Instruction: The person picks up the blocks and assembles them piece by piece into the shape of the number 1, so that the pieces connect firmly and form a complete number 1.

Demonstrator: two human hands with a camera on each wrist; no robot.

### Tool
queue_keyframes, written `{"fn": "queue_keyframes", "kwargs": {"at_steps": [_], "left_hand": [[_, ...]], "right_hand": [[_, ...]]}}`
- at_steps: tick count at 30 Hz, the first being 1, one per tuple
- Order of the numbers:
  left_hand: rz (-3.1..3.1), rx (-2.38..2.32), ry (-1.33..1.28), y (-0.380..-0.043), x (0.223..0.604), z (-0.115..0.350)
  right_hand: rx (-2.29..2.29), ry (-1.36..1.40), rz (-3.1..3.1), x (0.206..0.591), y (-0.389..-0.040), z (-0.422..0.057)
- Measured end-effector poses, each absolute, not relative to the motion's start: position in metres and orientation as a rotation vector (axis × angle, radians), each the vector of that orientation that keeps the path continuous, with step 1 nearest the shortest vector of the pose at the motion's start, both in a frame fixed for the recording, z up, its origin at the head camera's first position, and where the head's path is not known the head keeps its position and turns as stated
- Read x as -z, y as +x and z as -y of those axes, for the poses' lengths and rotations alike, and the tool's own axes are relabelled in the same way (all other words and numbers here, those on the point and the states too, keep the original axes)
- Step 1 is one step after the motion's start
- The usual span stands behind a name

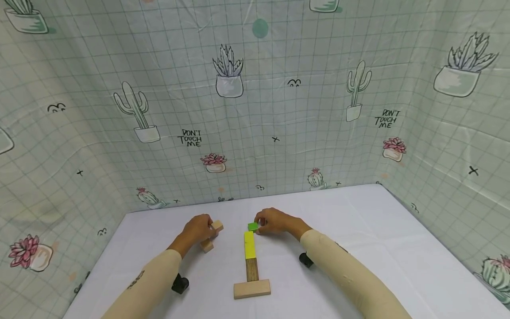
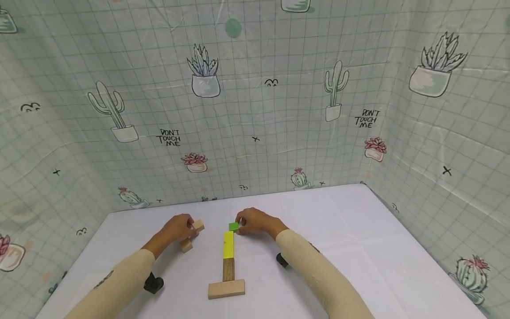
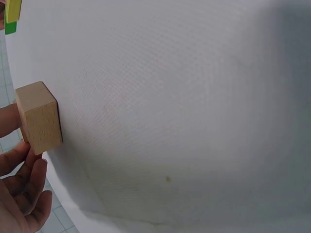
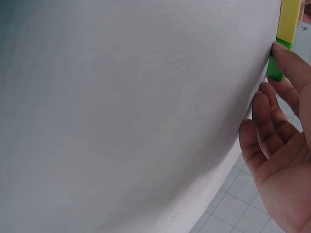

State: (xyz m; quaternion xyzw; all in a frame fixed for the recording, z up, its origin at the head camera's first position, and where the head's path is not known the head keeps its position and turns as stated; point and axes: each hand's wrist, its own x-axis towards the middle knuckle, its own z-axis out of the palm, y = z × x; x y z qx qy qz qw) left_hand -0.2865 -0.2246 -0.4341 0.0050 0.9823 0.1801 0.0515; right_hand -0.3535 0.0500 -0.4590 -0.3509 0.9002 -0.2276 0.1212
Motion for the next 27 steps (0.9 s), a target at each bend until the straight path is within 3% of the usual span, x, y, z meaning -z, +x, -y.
{"fn": "queue_keyframes", "kwargs": {"at_steps": [27], "left_hand": [[-3.017,-0.64,0.044,-0.2816,0.4409,0.2293]], "right_hand": [[0.674,-0.996,-2.622,0.4567,-0.3514,-0.0479]]}}
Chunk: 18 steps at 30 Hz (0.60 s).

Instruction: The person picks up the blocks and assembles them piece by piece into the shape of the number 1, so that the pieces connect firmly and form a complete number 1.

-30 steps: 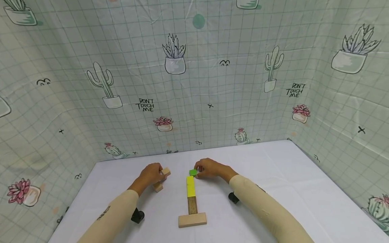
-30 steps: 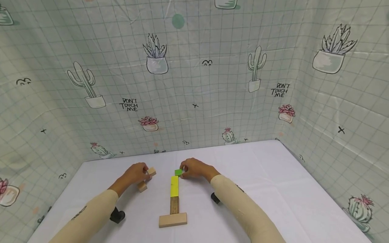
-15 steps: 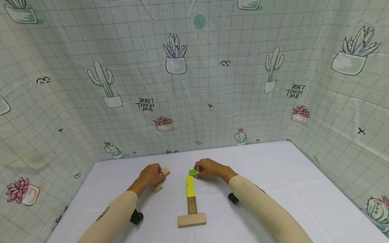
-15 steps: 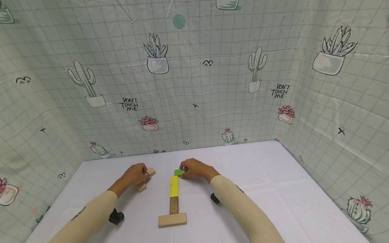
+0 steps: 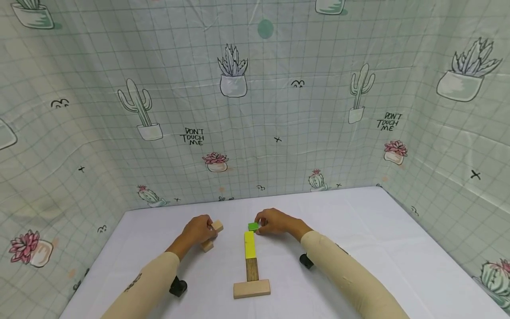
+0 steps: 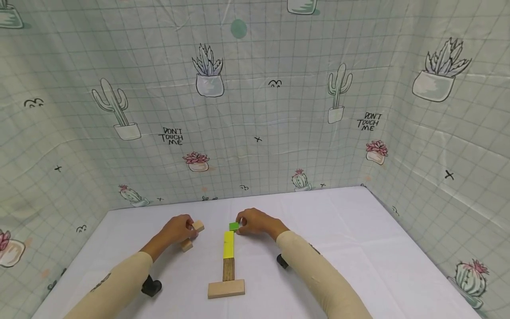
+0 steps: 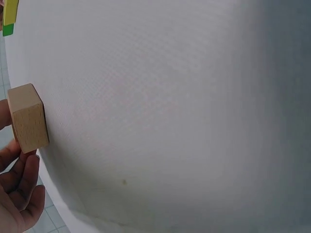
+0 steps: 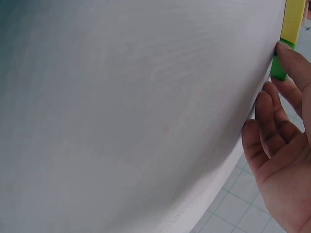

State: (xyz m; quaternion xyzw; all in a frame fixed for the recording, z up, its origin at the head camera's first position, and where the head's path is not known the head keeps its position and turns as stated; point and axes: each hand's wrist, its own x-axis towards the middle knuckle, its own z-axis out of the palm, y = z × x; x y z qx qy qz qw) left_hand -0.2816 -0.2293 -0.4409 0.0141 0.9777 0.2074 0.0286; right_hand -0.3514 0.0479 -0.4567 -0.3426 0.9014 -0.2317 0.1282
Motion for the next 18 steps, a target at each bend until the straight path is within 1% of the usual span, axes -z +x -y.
{"fn": "queue_keyframes", "kwargs": {"at_steps": [13,18], "left_hand": [[-2.977,-0.814,0.036,-0.2796,0.4476,0.2304],[-2.979,-0.856,0.077,-0.2775,0.4457,0.2284]], "right_hand": [[0.674,-0.987,-2.623,0.4578,-0.3514,-0.0472],[0.69,-0.981,-2.62,0.4569,-0.3504,-0.0467]]}}
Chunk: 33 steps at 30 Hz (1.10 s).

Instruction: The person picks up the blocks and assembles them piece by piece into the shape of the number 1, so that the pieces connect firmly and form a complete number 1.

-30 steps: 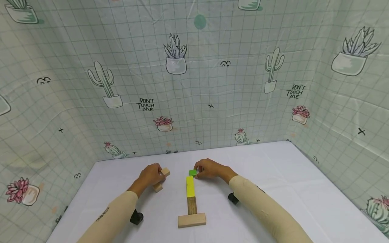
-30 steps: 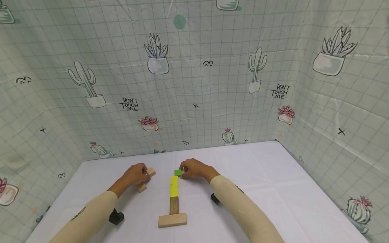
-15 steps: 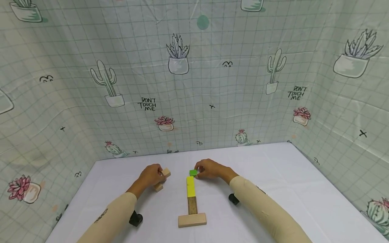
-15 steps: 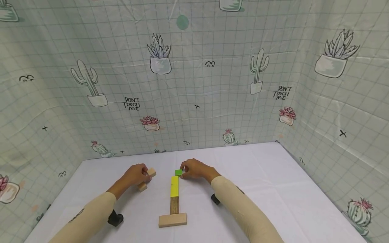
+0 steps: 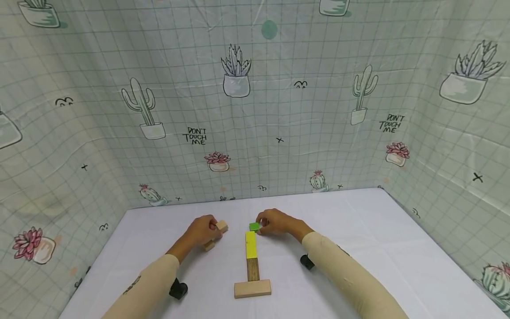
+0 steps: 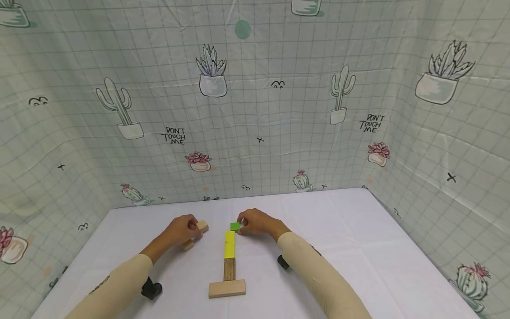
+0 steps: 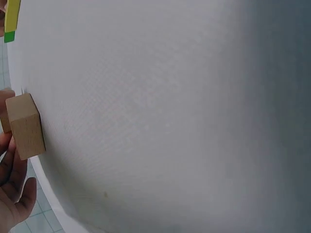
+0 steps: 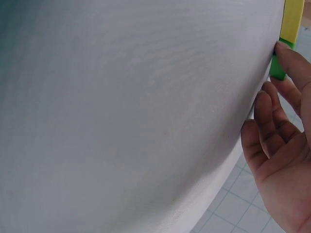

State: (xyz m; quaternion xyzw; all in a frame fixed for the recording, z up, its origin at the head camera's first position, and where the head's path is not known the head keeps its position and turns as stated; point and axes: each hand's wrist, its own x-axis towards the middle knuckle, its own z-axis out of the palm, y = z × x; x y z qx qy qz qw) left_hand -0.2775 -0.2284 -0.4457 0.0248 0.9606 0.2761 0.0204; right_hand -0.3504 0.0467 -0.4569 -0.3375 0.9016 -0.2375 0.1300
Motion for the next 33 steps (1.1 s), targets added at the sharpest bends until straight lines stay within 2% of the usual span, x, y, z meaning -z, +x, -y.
{"fn": "queue_keyframes", "kwargs": {"at_steps": [12,33], "left_hand": [[-2.948,-0.964,0.211,-0.278,0.449,0.221],[-2.915,-0.948,0.281,-0.278,0.444,0.202]], "right_hand": [[0.69,-0.986,-2.63,0.46,-0.352,-0.047],[0.693,-0.985,-2.624,0.459,-0.35,-0.048]]}}
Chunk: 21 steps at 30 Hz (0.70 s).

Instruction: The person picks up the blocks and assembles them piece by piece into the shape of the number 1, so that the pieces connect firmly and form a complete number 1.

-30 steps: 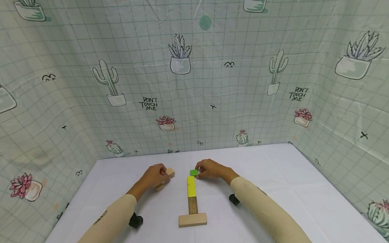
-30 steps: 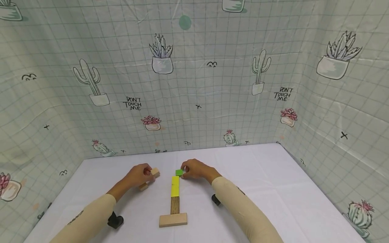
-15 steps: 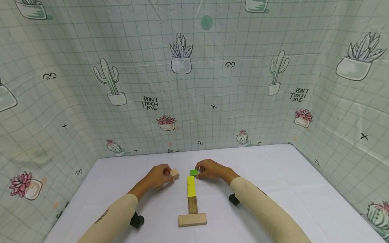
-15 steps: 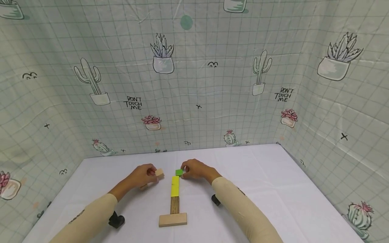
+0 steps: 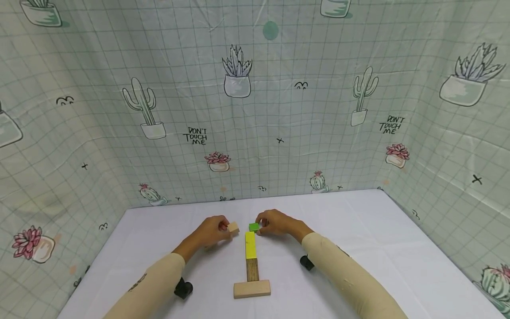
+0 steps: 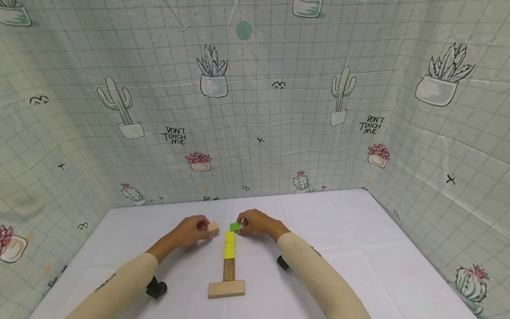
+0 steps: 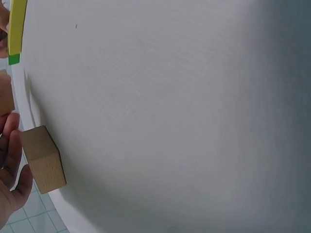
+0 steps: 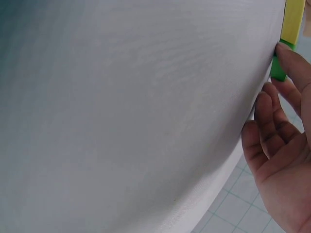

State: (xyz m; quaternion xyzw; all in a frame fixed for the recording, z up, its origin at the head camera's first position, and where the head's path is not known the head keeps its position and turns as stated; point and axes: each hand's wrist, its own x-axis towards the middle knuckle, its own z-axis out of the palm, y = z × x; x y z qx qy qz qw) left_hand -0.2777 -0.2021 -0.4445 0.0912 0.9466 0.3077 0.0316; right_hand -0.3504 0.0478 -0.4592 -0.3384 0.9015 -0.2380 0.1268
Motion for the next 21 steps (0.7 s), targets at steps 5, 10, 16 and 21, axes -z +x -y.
{"fn": "queue_keyframes", "kwargs": {"at_steps": [5,10,16,21], "left_hand": [[-2.91,-0.922,0.279,-0.2782,0.444,0.1995],[-2.913,-0.907,0.291,-0.2791,0.4409,0.197],[-2.911,-0.902,0.297,-0.2802,0.4392,0.1947],[-2.91,-0.912,0.283,-0.2808,0.4401,0.1928]], "right_hand": [[0.696,-0.978,-2.622,0.4604,-0.3516,-0.0477],[0.697,-1.006,-2.621,0.4601,-0.353,-0.0479],[0.732,-1.038,-2.6,0.4579,-0.3518,-0.049],[0.731,-1.053,-2.594,0.4567,-0.3502,-0.0496]]}}
